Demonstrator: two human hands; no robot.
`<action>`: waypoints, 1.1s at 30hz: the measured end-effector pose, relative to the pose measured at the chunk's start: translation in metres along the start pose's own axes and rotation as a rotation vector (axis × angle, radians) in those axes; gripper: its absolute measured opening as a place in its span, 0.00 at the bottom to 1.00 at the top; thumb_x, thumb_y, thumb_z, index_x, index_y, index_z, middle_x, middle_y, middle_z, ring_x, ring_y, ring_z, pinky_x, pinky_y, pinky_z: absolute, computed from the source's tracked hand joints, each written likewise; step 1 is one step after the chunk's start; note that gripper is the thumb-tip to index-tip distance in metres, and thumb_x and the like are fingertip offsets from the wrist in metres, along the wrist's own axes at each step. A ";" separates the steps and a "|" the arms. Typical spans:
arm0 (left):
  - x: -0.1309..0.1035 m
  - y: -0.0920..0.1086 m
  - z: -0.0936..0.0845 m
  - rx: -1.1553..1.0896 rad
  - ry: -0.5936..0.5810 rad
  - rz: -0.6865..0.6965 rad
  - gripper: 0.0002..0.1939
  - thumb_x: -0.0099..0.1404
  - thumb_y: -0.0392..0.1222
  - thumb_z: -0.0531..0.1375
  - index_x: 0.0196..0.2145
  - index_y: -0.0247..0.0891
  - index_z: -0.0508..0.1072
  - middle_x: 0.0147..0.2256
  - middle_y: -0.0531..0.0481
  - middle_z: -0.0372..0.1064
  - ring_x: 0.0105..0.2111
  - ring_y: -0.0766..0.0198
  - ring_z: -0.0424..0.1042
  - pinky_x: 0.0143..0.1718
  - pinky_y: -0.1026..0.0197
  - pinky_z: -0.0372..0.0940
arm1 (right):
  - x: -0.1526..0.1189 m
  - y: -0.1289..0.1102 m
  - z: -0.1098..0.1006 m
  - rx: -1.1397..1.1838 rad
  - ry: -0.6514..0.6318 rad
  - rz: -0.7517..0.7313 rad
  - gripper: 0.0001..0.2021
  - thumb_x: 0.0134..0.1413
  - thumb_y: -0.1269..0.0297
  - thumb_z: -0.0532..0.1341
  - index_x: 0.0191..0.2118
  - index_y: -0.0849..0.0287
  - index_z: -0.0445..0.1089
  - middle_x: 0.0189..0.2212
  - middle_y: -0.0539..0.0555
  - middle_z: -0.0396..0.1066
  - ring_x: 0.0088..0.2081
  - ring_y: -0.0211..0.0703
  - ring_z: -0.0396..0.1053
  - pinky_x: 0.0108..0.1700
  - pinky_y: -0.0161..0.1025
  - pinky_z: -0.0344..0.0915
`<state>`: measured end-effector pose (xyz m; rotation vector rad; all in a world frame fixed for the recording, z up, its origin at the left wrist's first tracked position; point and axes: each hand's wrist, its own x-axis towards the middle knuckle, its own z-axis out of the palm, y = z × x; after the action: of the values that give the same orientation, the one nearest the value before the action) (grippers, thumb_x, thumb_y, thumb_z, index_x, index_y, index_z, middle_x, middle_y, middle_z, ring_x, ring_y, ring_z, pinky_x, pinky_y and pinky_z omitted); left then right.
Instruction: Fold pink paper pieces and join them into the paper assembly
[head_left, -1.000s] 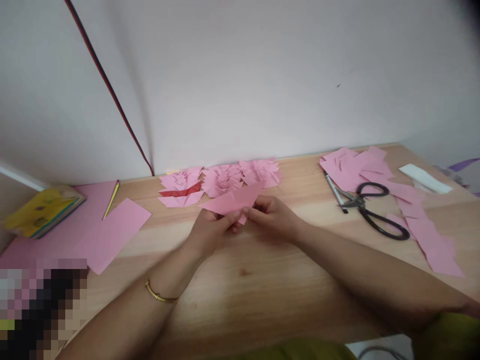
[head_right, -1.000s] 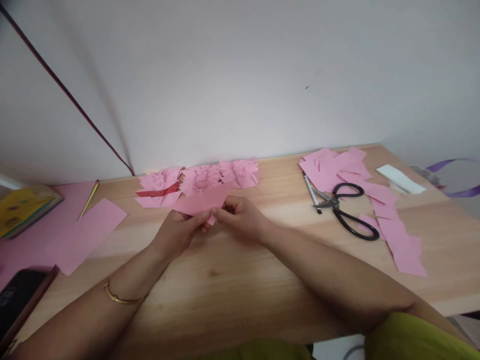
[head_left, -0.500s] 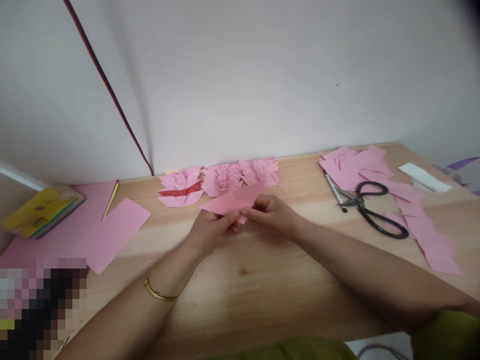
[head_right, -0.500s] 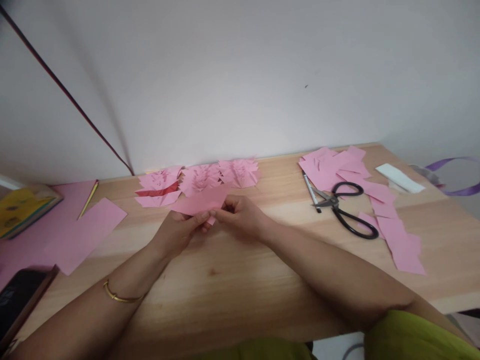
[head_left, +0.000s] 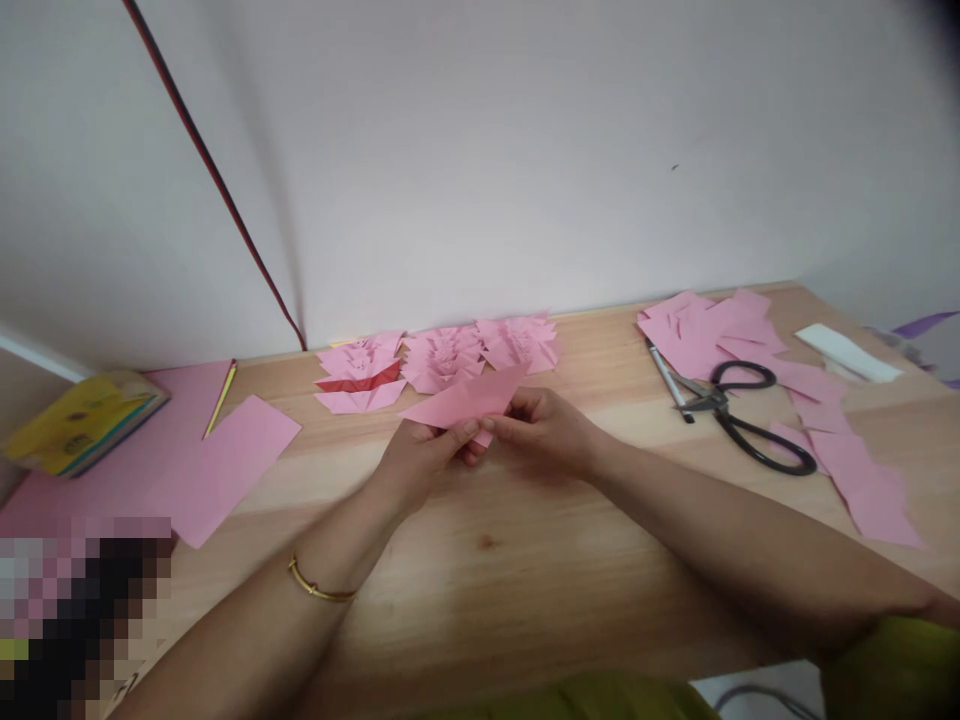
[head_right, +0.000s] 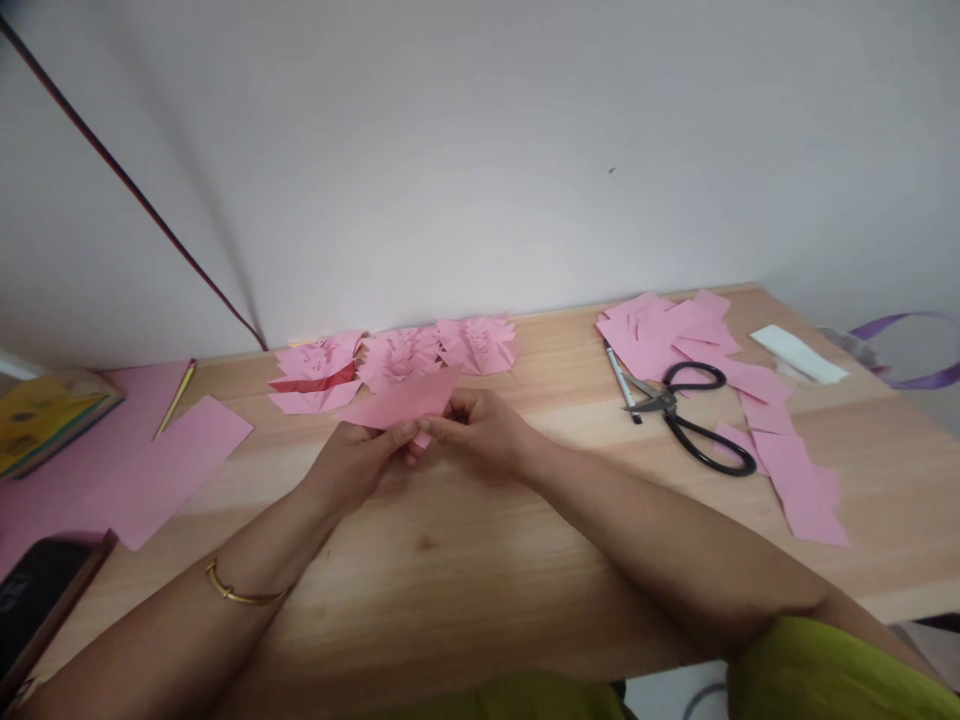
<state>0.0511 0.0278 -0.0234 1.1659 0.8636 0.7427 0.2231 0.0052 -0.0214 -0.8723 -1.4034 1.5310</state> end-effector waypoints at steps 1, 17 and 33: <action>0.000 0.000 0.000 -0.001 0.000 -0.004 0.10 0.57 0.43 0.62 0.30 0.32 0.73 0.25 0.49 0.69 0.24 0.69 0.66 0.27 0.65 0.63 | 0.000 0.000 0.000 0.000 0.000 0.001 0.13 0.52 0.55 0.61 0.27 0.62 0.70 0.27 0.53 0.72 0.34 0.40 0.71 0.42 0.40 0.66; 0.000 -0.002 -0.002 -0.028 -0.029 -0.076 0.12 0.55 0.45 0.63 0.32 0.31 0.74 0.26 0.48 0.69 0.24 0.69 0.67 0.26 0.64 0.64 | 0.000 0.004 0.000 -0.109 0.123 0.043 0.17 0.49 0.51 0.61 0.29 0.63 0.69 0.27 0.53 0.71 0.31 0.39 0.69 0.37 0.39 0.66; -0.001 -0.002 0.000 -0.012 -0.037 -0.157 0.12 0.54 0.43 0.64 0.32 0.31 0.74 0.23 0.49 0.69 0.22 0.69 0.66 0.24 0.66 0.63 | 0.000 0.003 0.004 -0.086 0.115 0.026 0.15 0.51 0.53 0.60 0.29 0.63 0.67 0.24 0.52 0.70 0.29 0.39 0.69 0.34 0.37 0.65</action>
<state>0.0503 0.0266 -0.0254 1.0849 0.9077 0.5957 0.2191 0.0033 -0.0236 -1.0189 -1.3869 1.4249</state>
